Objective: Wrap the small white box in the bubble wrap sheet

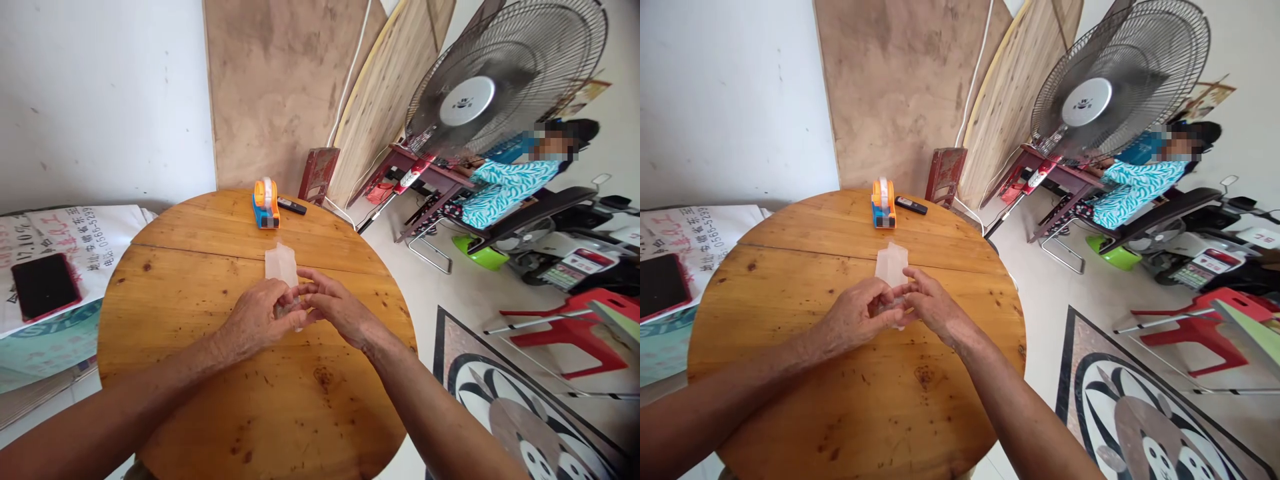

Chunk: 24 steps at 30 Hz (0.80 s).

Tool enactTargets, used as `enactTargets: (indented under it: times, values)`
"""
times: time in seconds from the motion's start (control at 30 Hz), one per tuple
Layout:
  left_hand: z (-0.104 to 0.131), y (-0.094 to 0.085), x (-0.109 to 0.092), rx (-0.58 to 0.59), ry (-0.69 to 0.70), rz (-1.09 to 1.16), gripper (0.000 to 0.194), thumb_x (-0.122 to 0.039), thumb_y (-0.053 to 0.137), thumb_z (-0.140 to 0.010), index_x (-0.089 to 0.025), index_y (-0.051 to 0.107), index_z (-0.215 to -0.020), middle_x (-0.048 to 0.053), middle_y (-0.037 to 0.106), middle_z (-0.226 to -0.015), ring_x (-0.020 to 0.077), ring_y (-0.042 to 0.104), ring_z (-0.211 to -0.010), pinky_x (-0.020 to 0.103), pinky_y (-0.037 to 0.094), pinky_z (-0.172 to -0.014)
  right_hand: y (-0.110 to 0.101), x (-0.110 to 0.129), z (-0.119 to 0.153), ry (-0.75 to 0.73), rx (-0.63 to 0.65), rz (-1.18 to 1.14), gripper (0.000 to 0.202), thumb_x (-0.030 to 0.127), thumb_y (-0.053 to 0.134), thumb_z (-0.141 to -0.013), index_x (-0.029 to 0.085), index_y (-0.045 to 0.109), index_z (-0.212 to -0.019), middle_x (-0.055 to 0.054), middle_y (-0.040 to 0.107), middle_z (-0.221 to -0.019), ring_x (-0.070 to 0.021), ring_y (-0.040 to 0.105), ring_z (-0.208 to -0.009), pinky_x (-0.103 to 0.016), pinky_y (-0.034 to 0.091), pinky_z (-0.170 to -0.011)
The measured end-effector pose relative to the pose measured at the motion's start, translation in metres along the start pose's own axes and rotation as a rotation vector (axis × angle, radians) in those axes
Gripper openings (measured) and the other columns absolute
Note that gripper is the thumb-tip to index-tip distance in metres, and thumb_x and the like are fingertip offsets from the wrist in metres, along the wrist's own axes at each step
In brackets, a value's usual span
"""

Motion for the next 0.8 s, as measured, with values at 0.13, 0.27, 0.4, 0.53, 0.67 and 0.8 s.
enactTargets:
  times: [0.13,0.27,0.4,0.53,0.67,0.8]
  values:
    - [-0.001,0.004,0.001,-0.032,0.017,-0.057,0.025,-0.032,0.065,-0.08,-0.019,0.048,-0.067,-0.004,0.049,-0.063,0.0109,0.044,-0.057,0.023,0.033,-0.053,-0.001,-0.002,-0.001,0.001,0.013,-0.007,0.065,0.01,0.052,-0.069,0.016,0.042,-0.133,-0.007,0.064,-0.108,-0.0124,0.064,-0.07,-0.029,0.058,-0.063]
    - [-0.001,0.004,0.003,-0.01,0.073,-0.022,0.02,-0.026,0.061,-0.082,-0.019,0.05,-0.067,-0.003,0.051,-0.064,0.0108,0.045,-0.058,0.023,0.035,-0.053,-0.001,-0.001,-0.003,-0.004,0.096,0.006,0.064,0.01,0.051,-0.068,0.016,0.044,-0.131,-0.007,0.064,-0.107,-0.0122,0.064,-0.067,-0.029,0.057,-0.061]
    - [0.002,0.005,0.004,-0.006,0.113,-0.055,0.01,-0.015,0.059,-0.076,-0.019,0.053,-0.069,-0.001,0.055,-0.069,0.0128,0.05,-0.064,0.024,0.038,-0.056,-0.003,0.001,-0.004,-0.01,0.112,0.03,0.063,0.012,0.053,-0.067,0.015,0.047,-0.129,-0.008,0.064,-0.11,-0.0125,0.063,-0.07,-0.027,0.053,-0.059]
    - [0.005,0.003,0.0,-0.038,0.195,-0.184,0.011,-0.012,0.057,-0.073,-0.018,0.057,-0.081,0.003,0.058,-0.082,0.0191,0.054,-0.078,0.031,0.045,-0.065,-0.006,0.003,-0.007,-0.021,0.094,0.07,0.062,0.012,0.053,-0.066,0.014,0.049,-0.128,-0.008,0.067,-0.105,-0.0119,0.062,-0.067,-0.024,0.046,-0.053]
    - [0.005,0.0,-0.002,-0.063,0.262,-0.257,0.018,-0.013,0.058,-0.072,-0.018,0.056,-0.088,0.009,0.057,-0.103,0.024,0.053,-0.093,0.037,0.049,-0.076,-0.008,0.005,-0.012,-0.01,0.085,0.089,0.06,0.012,0.053,-0.067,0.013,0.051,-0.126,-0.006,0.069,-0.098,-0.0106,0.06,-0.062,-0.022,0.04,-0.05]
    - [0.004,0.001,-0.001,0.007,0.227,-0.17,0.014,-0.012,0.056,-0.073,-0.019,0.053,-0.085,0.007,0.057,-0.098,0.0223,0.053,-0.091,0.036,0.05,-0.077,-0.013,0.002,-0.021,-0.026,0.113,0.1,0.053,0.019,0.055,-0.071,0.015,0.051,-0.124,-0.005,0.07,-0.092,-0.0102,0.058,-0.056,-0.022,0.035,-0.046]
Point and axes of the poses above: each hand's wrist, its own z-axis away from the middle knuckle, its own y-axis out of the palm, x = y × z, the point moved 4 cm from there along -z, towards the middle knuckle
